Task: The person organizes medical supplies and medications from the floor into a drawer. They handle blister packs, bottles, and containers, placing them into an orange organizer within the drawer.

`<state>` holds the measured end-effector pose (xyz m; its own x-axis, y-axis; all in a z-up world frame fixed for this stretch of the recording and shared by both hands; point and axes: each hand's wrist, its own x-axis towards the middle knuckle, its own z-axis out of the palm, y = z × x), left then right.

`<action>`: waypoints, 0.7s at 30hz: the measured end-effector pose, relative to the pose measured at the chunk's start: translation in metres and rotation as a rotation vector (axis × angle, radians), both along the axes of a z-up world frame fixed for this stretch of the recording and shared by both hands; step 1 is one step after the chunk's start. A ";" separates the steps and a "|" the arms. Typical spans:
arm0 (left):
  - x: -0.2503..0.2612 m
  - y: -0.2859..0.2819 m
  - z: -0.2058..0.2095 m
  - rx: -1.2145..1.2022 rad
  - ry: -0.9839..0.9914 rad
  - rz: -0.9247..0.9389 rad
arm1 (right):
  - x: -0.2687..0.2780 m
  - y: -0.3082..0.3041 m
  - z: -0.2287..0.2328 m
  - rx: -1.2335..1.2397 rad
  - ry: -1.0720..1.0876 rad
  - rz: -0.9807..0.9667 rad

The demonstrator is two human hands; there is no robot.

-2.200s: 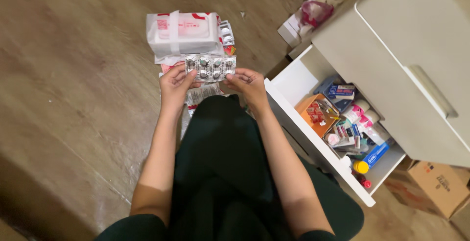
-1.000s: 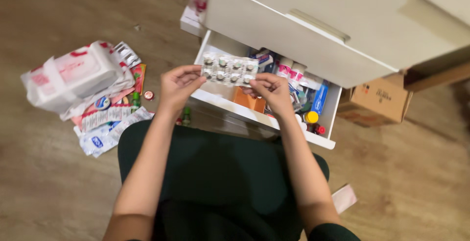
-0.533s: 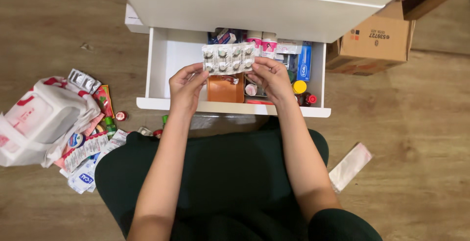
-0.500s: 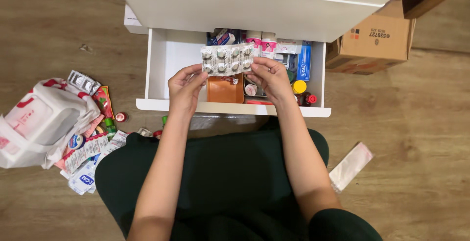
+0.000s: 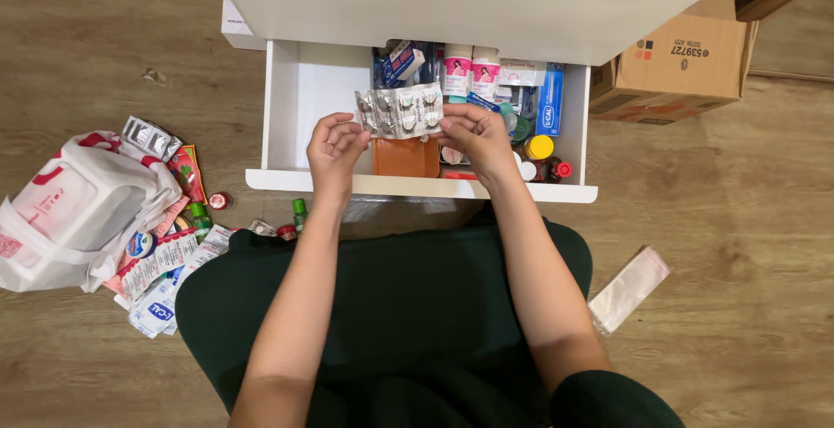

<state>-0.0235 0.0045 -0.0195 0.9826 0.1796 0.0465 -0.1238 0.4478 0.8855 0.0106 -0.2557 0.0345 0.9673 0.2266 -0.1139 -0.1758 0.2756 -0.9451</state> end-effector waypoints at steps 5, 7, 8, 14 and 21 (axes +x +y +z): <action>-0.001 -0.005 -0.004 0.273 -0.179 -0.033 | -0.004 0.018 -0.007 -0.046 -0.047 -0.011; -0.002 -0.008 -0.002 0.292 -0.204 -0.079 | -0.004 0.024 -0.012 -0.067 -0.058 -0.004; -0.001 -0.009 -0.001 0.286 -0.185 -0.106 | -0.004 0.026 -0.014 -0.077 -0.064 -0.001; 0.001 -0.007 -0.010 0.242 -0.094 -0.181 | -0.005 0.032 -0.021 -0.060 -0.072 0.063; 0.002 -0.002 -0.020 0.175 -0.035 -0.174 | -0.009 0.039 -0.018 -0.163 -0.191 0.048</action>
